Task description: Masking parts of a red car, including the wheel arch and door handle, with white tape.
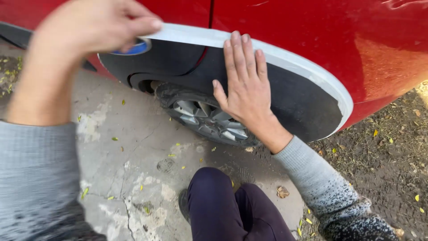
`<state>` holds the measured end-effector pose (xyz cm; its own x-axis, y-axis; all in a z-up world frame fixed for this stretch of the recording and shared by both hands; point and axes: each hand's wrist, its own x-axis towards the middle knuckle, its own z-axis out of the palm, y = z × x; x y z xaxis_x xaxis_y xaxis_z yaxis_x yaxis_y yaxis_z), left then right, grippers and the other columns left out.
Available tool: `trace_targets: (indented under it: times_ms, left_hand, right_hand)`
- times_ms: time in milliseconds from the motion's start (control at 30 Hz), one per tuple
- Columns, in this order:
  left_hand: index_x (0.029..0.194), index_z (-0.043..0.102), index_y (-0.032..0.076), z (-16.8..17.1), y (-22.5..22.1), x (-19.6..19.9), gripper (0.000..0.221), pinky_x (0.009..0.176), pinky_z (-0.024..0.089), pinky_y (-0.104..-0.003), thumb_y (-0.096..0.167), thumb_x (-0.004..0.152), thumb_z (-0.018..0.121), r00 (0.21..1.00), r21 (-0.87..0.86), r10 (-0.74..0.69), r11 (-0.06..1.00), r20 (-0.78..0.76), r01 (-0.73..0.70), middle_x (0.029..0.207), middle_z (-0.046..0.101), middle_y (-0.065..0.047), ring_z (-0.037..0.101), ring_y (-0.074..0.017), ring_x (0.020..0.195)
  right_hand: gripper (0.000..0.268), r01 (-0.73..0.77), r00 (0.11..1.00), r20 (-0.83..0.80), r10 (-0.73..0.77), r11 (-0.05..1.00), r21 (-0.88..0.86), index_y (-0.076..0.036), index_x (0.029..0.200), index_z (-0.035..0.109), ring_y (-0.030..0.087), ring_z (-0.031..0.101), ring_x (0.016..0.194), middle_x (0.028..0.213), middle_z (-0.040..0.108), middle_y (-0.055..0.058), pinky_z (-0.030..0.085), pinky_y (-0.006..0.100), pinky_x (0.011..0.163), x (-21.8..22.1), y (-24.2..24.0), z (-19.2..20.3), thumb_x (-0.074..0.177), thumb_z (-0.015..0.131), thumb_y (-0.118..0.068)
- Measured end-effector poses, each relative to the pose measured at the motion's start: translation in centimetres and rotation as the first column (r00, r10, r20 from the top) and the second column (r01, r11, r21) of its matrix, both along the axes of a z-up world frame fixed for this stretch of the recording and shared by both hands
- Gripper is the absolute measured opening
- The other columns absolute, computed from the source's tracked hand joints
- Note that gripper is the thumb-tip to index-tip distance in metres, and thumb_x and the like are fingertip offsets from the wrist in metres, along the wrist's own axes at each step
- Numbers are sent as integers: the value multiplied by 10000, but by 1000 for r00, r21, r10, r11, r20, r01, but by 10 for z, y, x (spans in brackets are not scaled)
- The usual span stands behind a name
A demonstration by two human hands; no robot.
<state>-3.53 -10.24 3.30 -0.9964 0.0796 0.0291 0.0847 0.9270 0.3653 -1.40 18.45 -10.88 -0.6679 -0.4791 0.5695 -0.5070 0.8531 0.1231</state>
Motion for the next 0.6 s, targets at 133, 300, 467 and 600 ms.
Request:
trace_targets:
  times_ms: [133,300,467,600]
  left_hand:
    - [946,829,119,-9,-17,7,460,532,467,-419,539,1025,657,997,-144,69,988,33,-63,607,664,-87,591,-229,544]
    - [903,843,151,-51,-15,-7,349,549,435,-445,489,954,772,764,-273,-192,962,-616,21,617,692,-42,629,-230,529]
    - [965,843,176,-88,-28,-34,336,534,444,-399,508,973,790,742,-293,-181,956,-645,-22,662,687,-2,632,-186,551]
    - [897,842,178,-87,-21,-33,341,531,445,-419,514,950,818,715,-266,-164,963,-680,-32,641,685,-20,636,-213,548]
  right_hand:
    - [848,-36,999,30,36,999,-24,64,1664,228,345,128,1619,1732,161,220,53,493,1310,-3,-1,4,1084,527,-478]
    - [815,35,999,41,-34,999,-39,47,1673,223,360,101,1614,1729,135,230,37,508,1312,-3,-7,-4,1118,507,-476]
    - [755,26,1000,-4,-26,999,22,13,1687,240,363,102,1606,1738,157,196,27,537,1287,-13,-26,8,1157,484,-465]
    - [723,-104,995,4,104,993,47,8,1704,270,358,116,1613,1755,179,170,48,528,1299,-25,-48,14,1186,461,-459]
